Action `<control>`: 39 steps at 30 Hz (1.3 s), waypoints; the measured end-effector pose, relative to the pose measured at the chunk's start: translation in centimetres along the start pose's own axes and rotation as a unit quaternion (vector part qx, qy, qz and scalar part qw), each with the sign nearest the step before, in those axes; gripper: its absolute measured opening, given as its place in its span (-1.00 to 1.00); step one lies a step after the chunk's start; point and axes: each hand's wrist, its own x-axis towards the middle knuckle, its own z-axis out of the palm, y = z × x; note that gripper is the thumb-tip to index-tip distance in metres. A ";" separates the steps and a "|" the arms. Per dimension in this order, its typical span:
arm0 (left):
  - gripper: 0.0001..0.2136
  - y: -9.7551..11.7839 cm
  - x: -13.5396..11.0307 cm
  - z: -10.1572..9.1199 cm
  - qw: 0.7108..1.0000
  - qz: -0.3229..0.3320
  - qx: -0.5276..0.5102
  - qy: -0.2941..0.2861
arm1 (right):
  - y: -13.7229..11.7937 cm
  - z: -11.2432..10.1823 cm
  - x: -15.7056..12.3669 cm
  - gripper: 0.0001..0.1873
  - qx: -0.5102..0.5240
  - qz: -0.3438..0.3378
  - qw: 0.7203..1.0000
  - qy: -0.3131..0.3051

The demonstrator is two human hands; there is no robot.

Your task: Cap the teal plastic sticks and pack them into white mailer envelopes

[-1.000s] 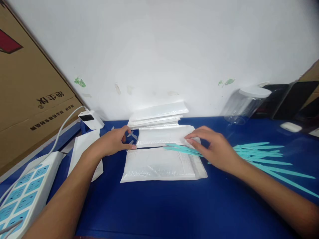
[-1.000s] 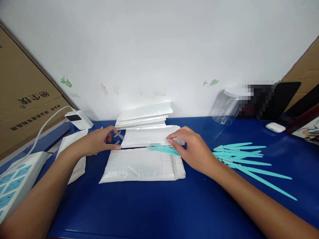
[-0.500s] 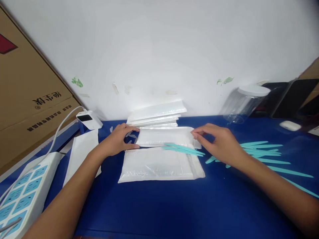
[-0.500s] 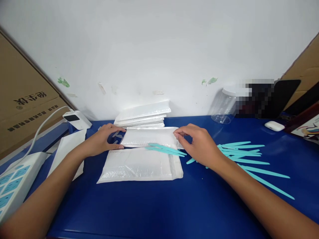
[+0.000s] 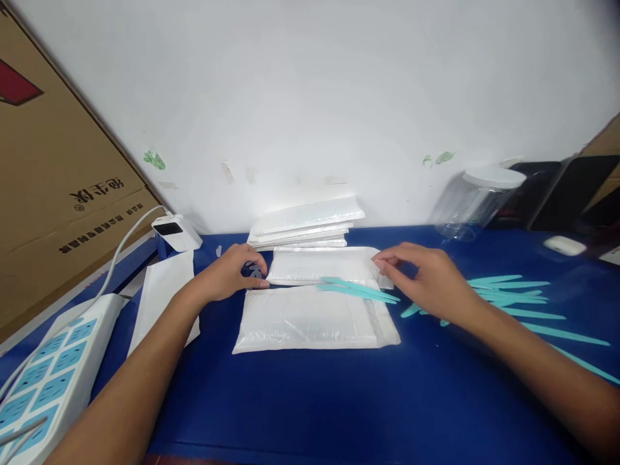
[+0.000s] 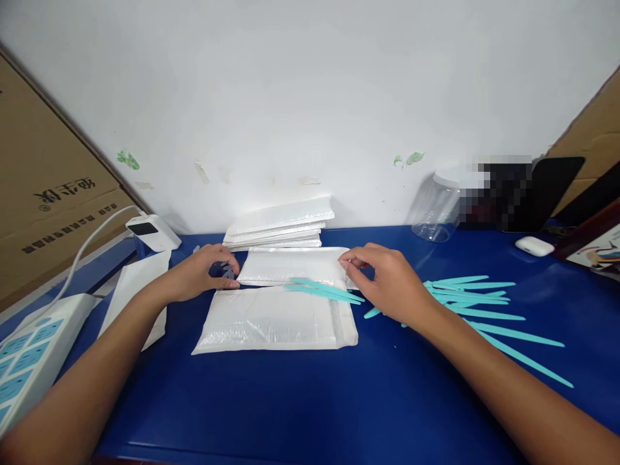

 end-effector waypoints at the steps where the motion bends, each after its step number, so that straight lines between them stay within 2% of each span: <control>1: -0.61 -0.1 0.0 0.0 1.000 -0.003 0.007 0.007 | 0.0 0.0 0.0 -0.82 -0.003 -0.001 1.000 0.003; 6: -0.47 -0.2 -0.9 0.5 0.999 0.017 0.011 0.027 | -0.2 -0.1 0.0 -0.81 0.007 0.014 1.000 -0.014; 13: -0.56 -0.3 -1.6 2.2 0.995 0.012 0.027 0.099 | -0.5 -0.2 -0.2 -0.79 0.018 0.025 0.998 -0.046; 16: -0.52 -0.5 -1.5 2.4 0.987 0.017 0.063 0.147 | -0.8 -0.4 -0.2 -0.78 0.013 0.019 0.999 -0.038; 19: -0.47 -0.5 -1.5 2.4 0.982 0.036 0.091 0.159 | -0.8 -1.1 0.2 -0.78 -0.005 0.022 1.000 -0.018; 23: -0.61 -0.5 -1.3 2.6 0.982 0.054 0.102 0.148 | 0.3 -3.2 1.0 -0.74 -0.058 0.057 0.997 -0.005; 25: -0.69 -0.5 -1.1 2.9 0.980 0.048 0.110 0.156 | 1.3 -4.7 1.4 -0.71 -0.094 0.072 0.992 -0.049; 27: -0.75 -0.5 -0.9 3.2 0.979 0.038 0.109 0.169 | 2.0 -6.2 1.7 -0.68 -0.113 0.076 0.983 -0.120; 31: -0.78 -0.3 -0.7 3.5 0.984 0.013 0.087 0.152 | 2.3 -8.3 1.5 -0.61 -0.080 0.123 0.956 -0.254; 35: -0.69 -0.2 -0.7 3.5 0.985 0.003 0.109 0.137 | 1.9 -8.5 0.9 -0.49 -0.053 0.183 0.915 -0.354; 39: -0.61 -0.3 -0.7 3.7 0.981 0.003 0.135 0.138 | 2.2 -7.5 0.5 -0.69 -0.060 0.182 0.902 -0.387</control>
